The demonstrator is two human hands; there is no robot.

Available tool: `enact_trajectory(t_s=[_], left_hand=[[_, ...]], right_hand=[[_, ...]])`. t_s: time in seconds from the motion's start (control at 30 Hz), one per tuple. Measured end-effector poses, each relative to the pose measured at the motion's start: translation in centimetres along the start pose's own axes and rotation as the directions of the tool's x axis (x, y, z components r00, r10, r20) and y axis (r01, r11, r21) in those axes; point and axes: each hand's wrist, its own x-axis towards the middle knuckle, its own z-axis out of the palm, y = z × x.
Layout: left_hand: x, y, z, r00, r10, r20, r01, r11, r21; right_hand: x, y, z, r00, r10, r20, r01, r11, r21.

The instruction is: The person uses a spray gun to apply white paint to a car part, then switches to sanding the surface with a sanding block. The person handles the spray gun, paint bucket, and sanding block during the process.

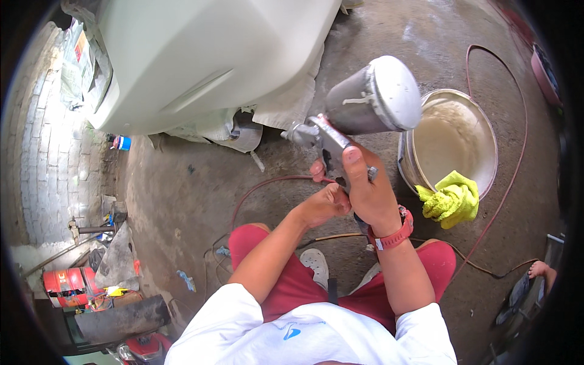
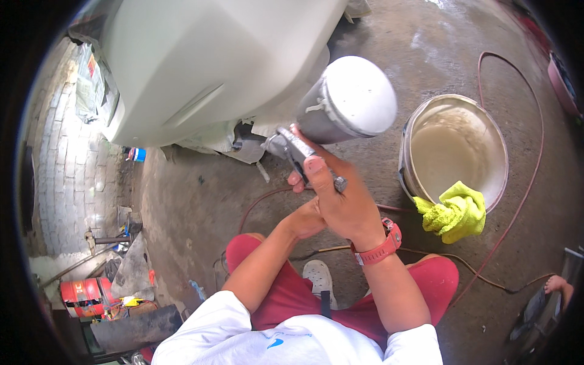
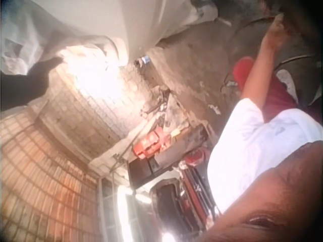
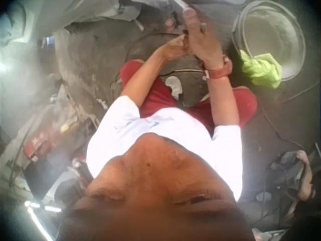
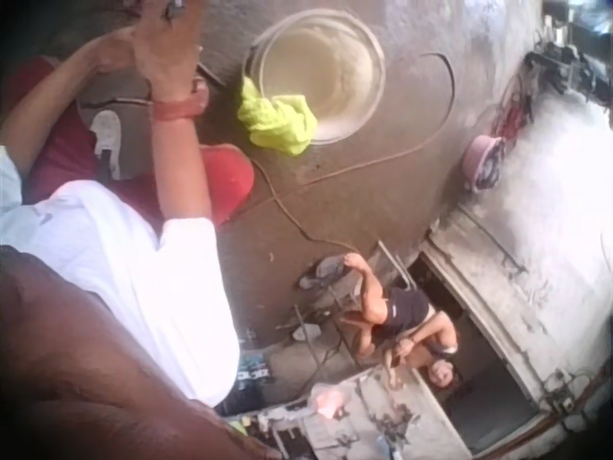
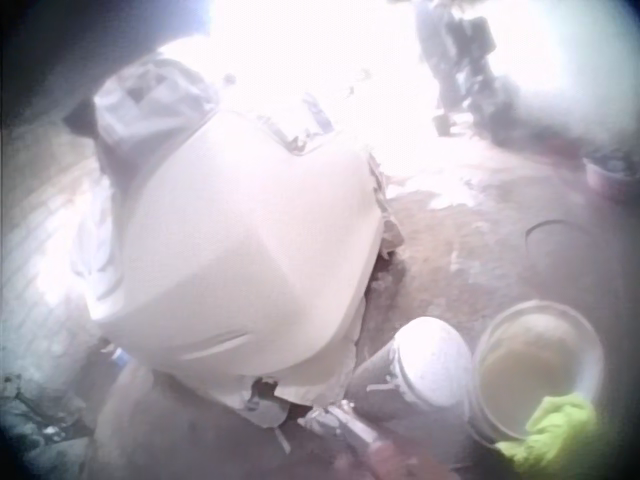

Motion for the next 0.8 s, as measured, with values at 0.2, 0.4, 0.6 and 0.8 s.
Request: enact_trajectory(t_s=[0.2, 0.4, 0.6, 0.8], left_hand=[[0.0, 1.4, 1.1, 0.995, 0.039, 0.096, -0.033, 0.997, -0.063], [0.4, 1.4, 1.4, 0.996, 0.028, 0.084, -0.029, 1.000, 0.009], [1.2, 0.0, 0.8, 0.999, -0.041, -0.028, 0.042, 0.999, 0.028], [1.8, -2.9, -0.3, 0.977, 0.206, -0.056, -0.158, 0.874, 0.459]], right_hand=[[0.0, 0.2, 0.1, 0.969, -0.156, -0.191, 0.130, 0.981, -0.142], [0.3, 1.3, 0.5, 0.917, -0.315, -0.245, 0.273, 0.943, -0.189], [-0.4, 1.2, 1.1, 0.991, -0.116, -0.066, 0.111, 0.990, -0.082], [-0.5, 1.4, 1.4, 0.996, 0.041, 0.079, -0.038, 0.999, -0.028]])
